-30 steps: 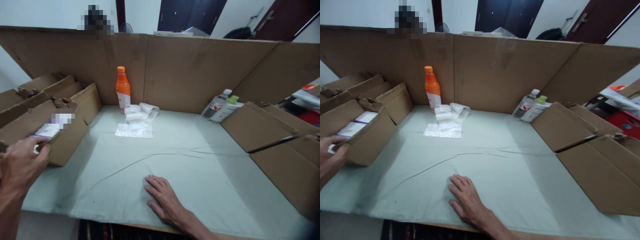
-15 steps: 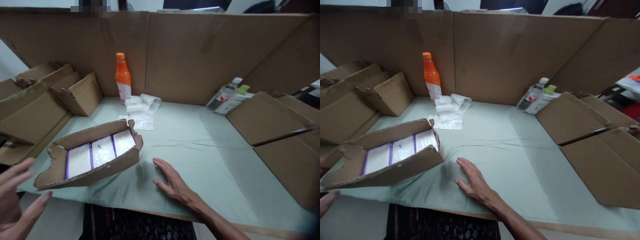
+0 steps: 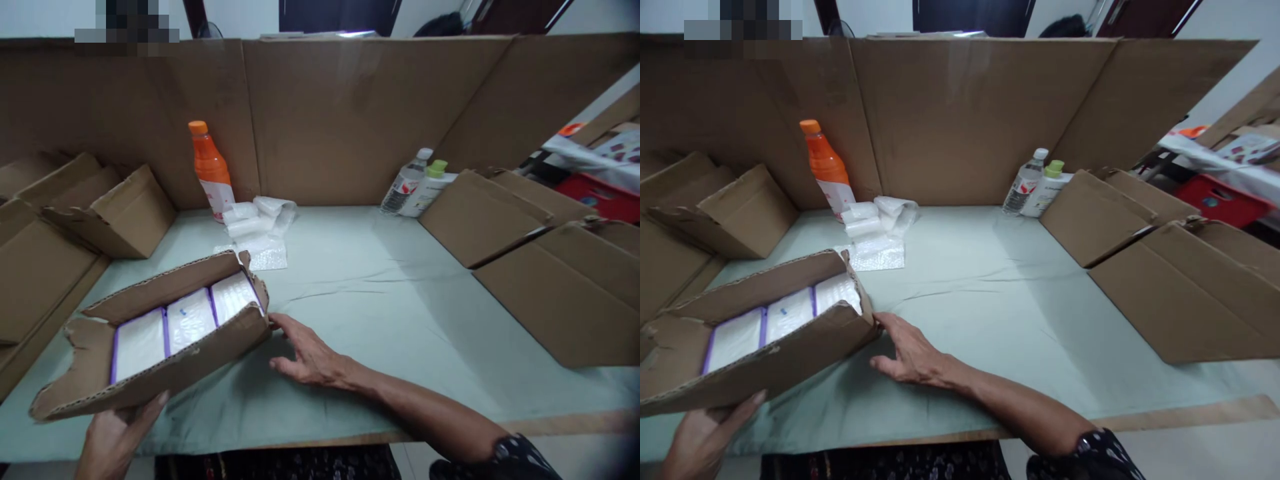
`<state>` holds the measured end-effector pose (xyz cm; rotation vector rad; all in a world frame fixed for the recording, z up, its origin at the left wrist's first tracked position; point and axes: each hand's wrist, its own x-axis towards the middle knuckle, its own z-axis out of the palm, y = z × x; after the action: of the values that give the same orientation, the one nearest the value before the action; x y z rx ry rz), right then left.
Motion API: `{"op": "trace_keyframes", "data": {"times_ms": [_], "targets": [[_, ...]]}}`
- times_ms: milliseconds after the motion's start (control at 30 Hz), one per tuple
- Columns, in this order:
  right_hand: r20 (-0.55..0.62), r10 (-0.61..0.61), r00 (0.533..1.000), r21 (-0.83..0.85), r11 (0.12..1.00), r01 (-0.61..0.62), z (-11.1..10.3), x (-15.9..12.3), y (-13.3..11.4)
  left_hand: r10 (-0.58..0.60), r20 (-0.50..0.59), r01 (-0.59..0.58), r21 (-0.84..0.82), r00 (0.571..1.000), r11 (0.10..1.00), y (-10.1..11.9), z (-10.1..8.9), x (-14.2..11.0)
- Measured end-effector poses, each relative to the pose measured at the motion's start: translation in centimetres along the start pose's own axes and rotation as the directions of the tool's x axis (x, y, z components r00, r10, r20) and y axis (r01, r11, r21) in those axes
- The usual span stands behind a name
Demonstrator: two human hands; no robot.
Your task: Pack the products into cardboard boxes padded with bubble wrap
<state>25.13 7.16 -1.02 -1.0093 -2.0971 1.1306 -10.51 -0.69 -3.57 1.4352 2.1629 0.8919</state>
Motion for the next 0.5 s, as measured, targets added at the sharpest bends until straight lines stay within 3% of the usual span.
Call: {"op": "trace_keyframes", "data": {"times_ms": [100, 167, 300, 400, 500], "targets": [[-0.098, 0.019, 0.995, 0.028, 0.999, -0.016, -0.9, -0.9, 0.8, -0.029, 0.163, 0.031, -0.013, 0.986, 0.999, 0.9, 0.6, 2.3], [-0.149, 0.032, 0.988, 0.03, 0.999, -0.028, -1.7, -1.3, 1.2, -0.015, 0.204, 0.027, -0.055, 0.979, 0.998, 2.3, 1.6, 4.2], [-0.232, 0.076, 0.97, 0.009, 0.997, -0.076, -3.7, -1.4, 2.0, 0.016, 0.132, 0.014, -0.224, 0.991, 0.974, 5.0, 5.4, 6.4], [-0.239, 0.086, 0.967, -0.005, 0.996, -0.089, -6.1, -0.6, 3.4, 0.007, 0.089, 0.021, -0.314, 0.996, 0.949, 5.8, 8.2, 6.1], [-0.342, 0.102, 0.934, -0.04, 0.992, -0.123, -9.5, 1.7, 5.6, -0.042, 0.052, 0.057, -0.329, 0.998, 0.943, 5.8, 9.6, 5.0]]}}
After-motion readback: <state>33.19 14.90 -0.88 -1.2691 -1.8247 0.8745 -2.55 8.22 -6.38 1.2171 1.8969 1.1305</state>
